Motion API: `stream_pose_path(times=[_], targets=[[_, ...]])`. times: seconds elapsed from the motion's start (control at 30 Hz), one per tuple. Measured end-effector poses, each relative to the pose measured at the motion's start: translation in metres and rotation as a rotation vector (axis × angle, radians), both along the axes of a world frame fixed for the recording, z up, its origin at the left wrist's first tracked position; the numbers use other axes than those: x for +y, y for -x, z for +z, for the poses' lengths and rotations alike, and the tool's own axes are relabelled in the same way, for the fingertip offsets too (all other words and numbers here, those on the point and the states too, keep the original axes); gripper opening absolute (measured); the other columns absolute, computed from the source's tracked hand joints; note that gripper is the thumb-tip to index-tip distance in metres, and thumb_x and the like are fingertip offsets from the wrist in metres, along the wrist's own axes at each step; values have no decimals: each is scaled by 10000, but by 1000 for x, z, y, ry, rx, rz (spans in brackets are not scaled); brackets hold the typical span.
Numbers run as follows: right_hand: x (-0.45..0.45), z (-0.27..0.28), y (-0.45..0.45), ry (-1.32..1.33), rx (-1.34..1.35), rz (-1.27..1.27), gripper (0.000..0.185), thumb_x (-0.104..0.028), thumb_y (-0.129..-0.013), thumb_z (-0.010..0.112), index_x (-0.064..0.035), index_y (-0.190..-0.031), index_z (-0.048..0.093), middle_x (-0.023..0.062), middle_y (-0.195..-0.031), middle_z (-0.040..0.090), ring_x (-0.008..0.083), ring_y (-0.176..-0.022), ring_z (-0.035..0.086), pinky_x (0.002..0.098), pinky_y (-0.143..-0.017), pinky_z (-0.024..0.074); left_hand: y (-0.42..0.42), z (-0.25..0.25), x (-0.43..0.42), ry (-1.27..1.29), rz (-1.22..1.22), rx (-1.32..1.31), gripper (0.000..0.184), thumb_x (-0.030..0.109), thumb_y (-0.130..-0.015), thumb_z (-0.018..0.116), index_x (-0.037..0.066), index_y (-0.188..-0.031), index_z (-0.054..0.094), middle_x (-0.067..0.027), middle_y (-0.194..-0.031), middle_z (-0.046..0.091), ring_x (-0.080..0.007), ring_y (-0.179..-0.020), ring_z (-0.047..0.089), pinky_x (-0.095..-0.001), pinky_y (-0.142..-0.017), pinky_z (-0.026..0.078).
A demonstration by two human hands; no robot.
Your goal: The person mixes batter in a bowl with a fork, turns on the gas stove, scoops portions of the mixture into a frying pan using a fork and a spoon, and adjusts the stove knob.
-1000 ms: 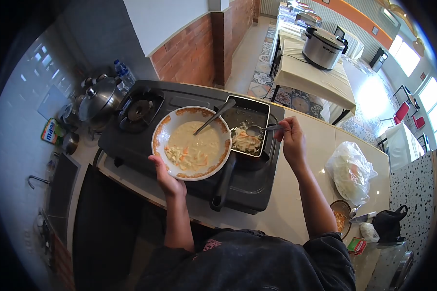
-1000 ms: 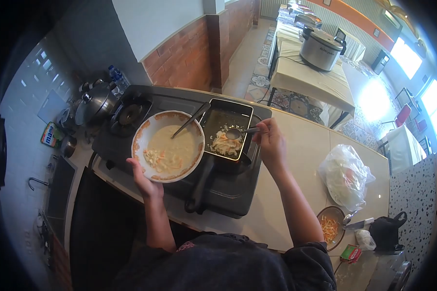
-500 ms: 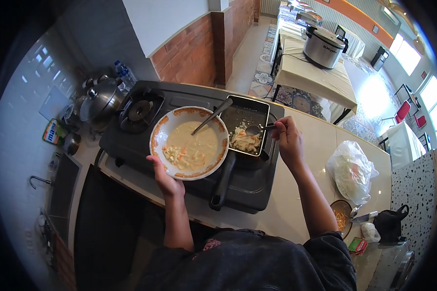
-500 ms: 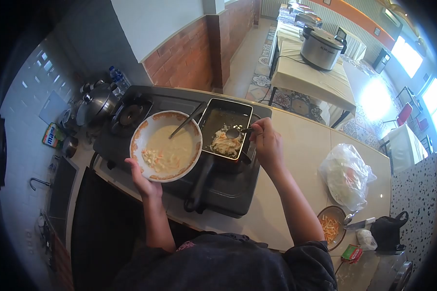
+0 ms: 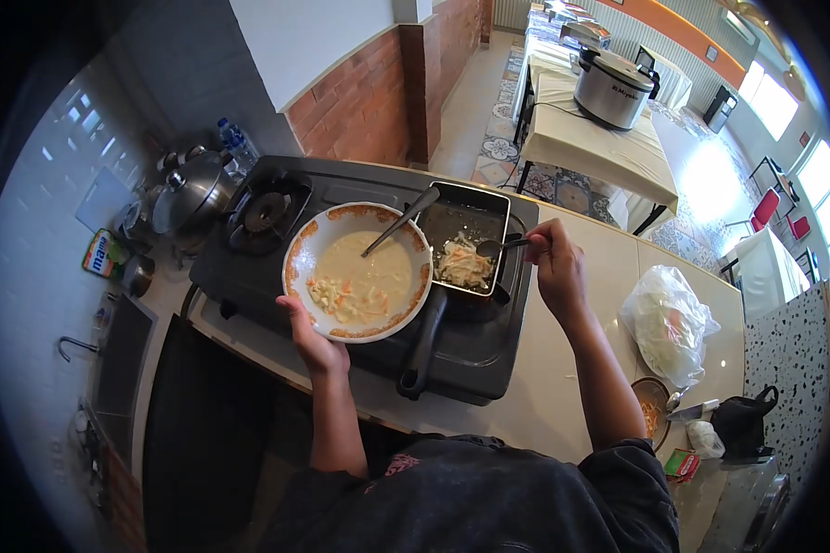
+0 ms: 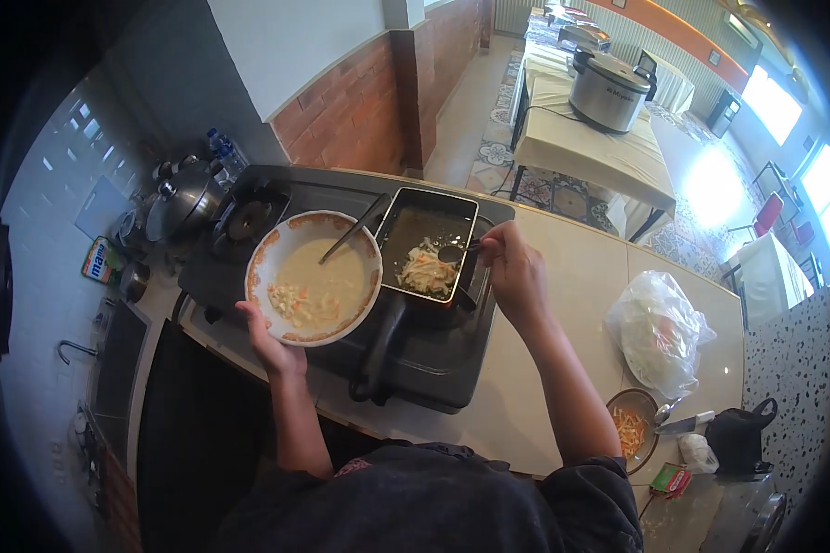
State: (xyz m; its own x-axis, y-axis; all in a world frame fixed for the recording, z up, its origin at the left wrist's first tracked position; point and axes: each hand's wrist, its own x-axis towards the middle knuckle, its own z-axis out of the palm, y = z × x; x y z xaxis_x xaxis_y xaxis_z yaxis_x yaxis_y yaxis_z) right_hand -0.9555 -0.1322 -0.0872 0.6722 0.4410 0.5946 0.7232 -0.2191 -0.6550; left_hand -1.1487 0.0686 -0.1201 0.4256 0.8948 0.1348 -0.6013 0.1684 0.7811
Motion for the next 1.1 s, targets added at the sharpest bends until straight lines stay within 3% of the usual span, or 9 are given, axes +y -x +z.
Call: stream_pose_path(times=[1.1], targets=[[26, -1, -7, 154, -48, 121, 85, -94, -815, 534, -30, -850, 492, 148, -725, 576, 326, -719, 570, 384, -611, 429, 7, -9, 6, 23, 23, -17, 733, 567, -881, 229, -30, -1304, 265, -165, -1323, 338, -260, -1215, 353, -366, -1001, 284]])
